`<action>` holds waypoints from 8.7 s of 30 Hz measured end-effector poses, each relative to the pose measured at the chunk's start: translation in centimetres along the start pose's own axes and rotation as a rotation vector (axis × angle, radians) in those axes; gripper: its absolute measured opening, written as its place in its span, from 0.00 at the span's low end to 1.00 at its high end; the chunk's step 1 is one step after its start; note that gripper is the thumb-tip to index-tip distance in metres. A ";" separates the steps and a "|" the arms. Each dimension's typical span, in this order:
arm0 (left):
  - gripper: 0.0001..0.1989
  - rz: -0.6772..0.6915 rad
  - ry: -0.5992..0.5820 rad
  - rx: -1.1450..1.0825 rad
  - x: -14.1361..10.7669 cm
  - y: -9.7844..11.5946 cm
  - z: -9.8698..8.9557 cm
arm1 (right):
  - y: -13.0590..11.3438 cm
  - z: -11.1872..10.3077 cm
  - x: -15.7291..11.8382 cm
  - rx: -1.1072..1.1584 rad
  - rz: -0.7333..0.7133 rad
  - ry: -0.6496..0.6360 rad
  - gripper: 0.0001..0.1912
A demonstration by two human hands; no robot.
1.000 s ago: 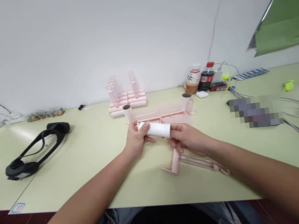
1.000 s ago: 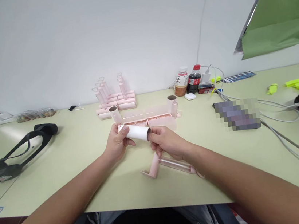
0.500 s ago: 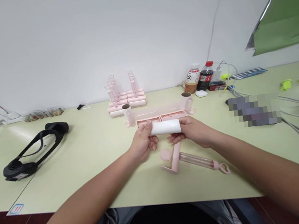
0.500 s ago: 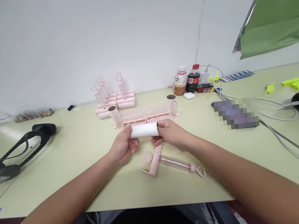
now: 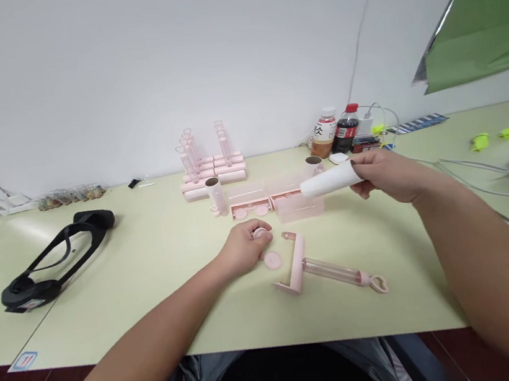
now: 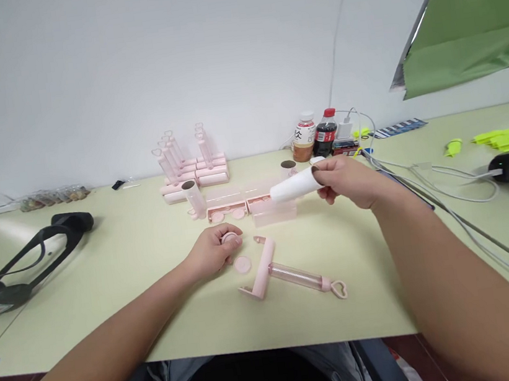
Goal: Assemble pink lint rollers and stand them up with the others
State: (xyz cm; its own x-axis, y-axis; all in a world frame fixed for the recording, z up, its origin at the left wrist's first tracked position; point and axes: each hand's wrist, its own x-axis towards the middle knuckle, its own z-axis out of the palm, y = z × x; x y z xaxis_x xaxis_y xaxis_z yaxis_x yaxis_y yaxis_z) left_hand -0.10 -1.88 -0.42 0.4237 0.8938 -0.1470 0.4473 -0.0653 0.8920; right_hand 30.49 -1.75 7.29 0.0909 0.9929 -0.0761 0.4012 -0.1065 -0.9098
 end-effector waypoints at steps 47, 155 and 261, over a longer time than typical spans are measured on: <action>0.15 0.546 -0.221 0.737 0.5 0.0 0.6 | -0.9 2.1 -2.3 -0.057 -0.281 -0.592 0.16; 0.10 0.301 0.120 0.536 0.4 4.3 -2.4 | 3.4 13.8 -10.4 -1.043 -0.737 -0.128 0.27; 0.21 0.487 -0.086 0.518 -2.0 1.8 -2.3 | 6.1 12.6 -7.9 -1.004 -0.506 -0.300 0.45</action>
State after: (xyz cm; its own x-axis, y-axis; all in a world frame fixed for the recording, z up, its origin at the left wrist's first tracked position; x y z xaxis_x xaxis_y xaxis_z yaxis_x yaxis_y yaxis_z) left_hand -1.99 -2.76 2.43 0.7214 0.6729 0.1638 0.4991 -0.6691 0.5506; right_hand 20.75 -9.55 -2.78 -0.4516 0.8921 -0.0128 0.8839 0.4455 -0.1422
